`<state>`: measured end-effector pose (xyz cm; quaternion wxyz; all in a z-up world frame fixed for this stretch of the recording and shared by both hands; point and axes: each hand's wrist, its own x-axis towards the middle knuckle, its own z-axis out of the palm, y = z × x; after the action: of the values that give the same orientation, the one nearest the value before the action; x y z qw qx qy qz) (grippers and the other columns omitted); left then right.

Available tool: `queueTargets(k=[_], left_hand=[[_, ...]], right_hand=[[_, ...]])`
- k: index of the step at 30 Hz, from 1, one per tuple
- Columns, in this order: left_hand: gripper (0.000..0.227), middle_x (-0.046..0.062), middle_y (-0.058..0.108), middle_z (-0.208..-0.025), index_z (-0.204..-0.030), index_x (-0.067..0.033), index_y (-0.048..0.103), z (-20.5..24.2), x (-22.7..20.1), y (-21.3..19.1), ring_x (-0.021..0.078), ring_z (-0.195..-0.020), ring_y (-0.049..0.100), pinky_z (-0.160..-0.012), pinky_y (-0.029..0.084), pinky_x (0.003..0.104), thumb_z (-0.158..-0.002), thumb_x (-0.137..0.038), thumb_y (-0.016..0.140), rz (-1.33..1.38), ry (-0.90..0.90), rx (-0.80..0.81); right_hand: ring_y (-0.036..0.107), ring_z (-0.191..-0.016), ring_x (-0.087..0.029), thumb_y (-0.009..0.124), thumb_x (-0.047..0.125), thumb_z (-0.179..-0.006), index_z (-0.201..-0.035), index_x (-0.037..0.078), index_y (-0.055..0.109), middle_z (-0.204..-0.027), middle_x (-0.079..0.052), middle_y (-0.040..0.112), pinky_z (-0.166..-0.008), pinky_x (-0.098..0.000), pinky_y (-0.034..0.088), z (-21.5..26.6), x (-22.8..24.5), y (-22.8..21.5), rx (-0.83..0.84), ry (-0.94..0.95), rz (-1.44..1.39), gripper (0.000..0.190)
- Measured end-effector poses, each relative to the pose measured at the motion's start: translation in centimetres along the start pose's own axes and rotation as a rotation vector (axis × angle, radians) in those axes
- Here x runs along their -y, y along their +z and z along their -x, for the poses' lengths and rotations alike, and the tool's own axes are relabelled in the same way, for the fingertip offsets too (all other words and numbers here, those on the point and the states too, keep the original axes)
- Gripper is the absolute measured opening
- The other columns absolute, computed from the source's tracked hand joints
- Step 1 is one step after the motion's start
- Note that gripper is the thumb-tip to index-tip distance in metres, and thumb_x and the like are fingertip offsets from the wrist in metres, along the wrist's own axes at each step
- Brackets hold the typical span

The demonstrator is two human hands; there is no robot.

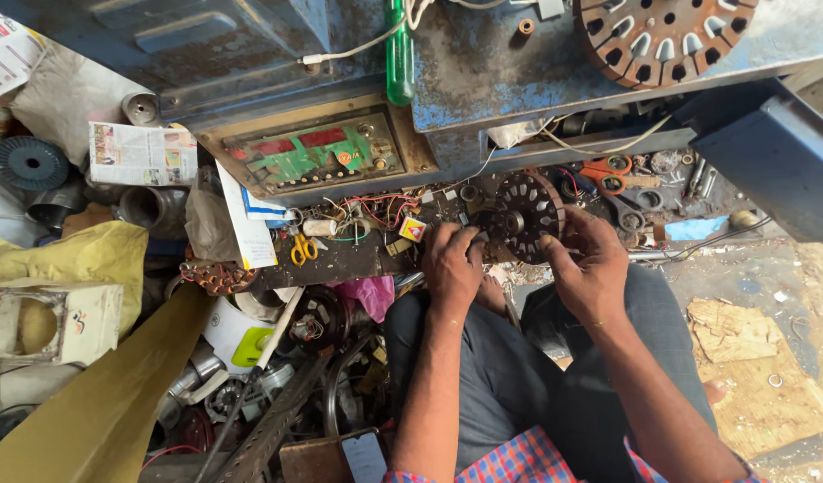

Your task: The person sits on the floor in a cluttered workshop and works on a motor stator. They use a small wooden block to tap the stator, then use a hammer to tap a metal component, and finally use pliers to adjust a small part.

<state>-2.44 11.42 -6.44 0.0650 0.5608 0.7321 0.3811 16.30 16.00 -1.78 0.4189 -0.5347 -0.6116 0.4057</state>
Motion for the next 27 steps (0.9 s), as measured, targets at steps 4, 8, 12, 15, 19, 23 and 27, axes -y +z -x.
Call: queueTargets(k=[4,8,12,15,19,23,27], left_hand=[[0.018,0.009,0.066,-0.102,-0.098,-0.0090,0.073,0.1,0.1,0.5,0.0343,-0.099,0.063,-0.085,0.051,0.045,-0.080,-0.010,0.076,0.001,-0.026,0.006],[0.012,0.008,0.068,-0.099,-0.095,-0.0088,0.071,0.2,0.6,0.5,0.0328,-0.096,0.065,-0.085,0.052,0.044,-0.084,-0.010,0.075,0.082,0.006,-0.038],[0.008,0.010,0.070,-0.096,-0.097,-0.0085,0.071,-1.4,1.1,0.8,0.0316,-0.091,0.067,-0.082,0.052,0.043,-0.090,-0.010,0.074,0.102,-0.032,-0.139],[0.016,0.013,0.069,-0.101,-0.108,-0.0042,0.067,-2.2,1.0,0.5,0.0332,-0.094,0.067,-0.085,0.052,0.043,-0.092,-0.007,0.069,0.068,-0.021,-0.261],[0.021,0.016,0.070,-0.109,-0.115,-0.0030,0.066,-1.4,0.2,-0.7,0.0347,-0.100,0.068,-0.088,0.055,0.043,-0.095,-0.004,0.066,0.125,0.070,-0.334],[0.017,0.015,0.069,-0.101,-0.109,-0.0037,0.069,0.7,-0.4,-0.9,0.0317,-0.091,0.070,-0.077,0.058,0.040,-0.093,-0.006,0.068,0.201,-0.033,-0.174],[0.019,0.015,0.071,-0.105,-0.111,-0.0047,0.070,1.3,-1.5,-0.7,0.0345,-0.097,0.071,-0.084,0.058,0.042,-0.093,-0.010,0.070,0.204,0.056,-0.034]], right_hand=[[0.068,-0.090,-0.014,0.079,0.004,-0.087,-0.125,0.000,0.065,-0.104,-0.009,0.066,-0.082,-0.0290,0.058,1.0,-0.6,-0.7,0.014,0.011,0.014,0.041],[0.069,-0.096,-0.014,0.076,0.004,-0.087,-0.130,0.000,0.061,-0.109,-0.009,0.067,-0.084,-0.0291,0.059,1.4,-0.9,-1.3,0.078,0.070,-0.074,0.045],[0.070,-0.104,-0.014,0.073,0.005,-0.090,-0.136,0.000,0.056,-0.117,-0.009,0.071,-0.090,-0.0301,0.059,1.2,-0.8,-1.4,0.149,0.096,-0.205,0.050],[0.069,-0.104,-0.016,0.074,0.006,-0.088,-0.140,0.000,0.052,-0.120,-0.011,0.068,-0.089,-0.0315,0.058,1.5,-0.7,-1.9,0.180,0.107,-0.253,0.057],[0.069,-0.109,-0.018,0.073,0.006,-0.089,-0.141,0.000,0.053,-0.121,-0.013,0.069,-0.092,-0.0322,0.057,2.0,-1.6,-3.6,0.150,0.140,-0.202,0.055],[0.068,-0.110,-0.018,0.069,0.006,-0.094,-0.138,-0.001,0.057,-0.122,-0.012,0.070,-0.095,-0.0318,0.056,2.8,-4.2,-5.0,0.148,0.204,-0.331,0.046],[0.070,-0.101,-0.016,0.067,0.005,-0.096,-0.131,-0.001,0.064,-0.112,-0.009,0.073,-0.093,-0.0303,0.056,3.1,-5.6,-4.6,0.138,0.231,-0.203,0.035]])
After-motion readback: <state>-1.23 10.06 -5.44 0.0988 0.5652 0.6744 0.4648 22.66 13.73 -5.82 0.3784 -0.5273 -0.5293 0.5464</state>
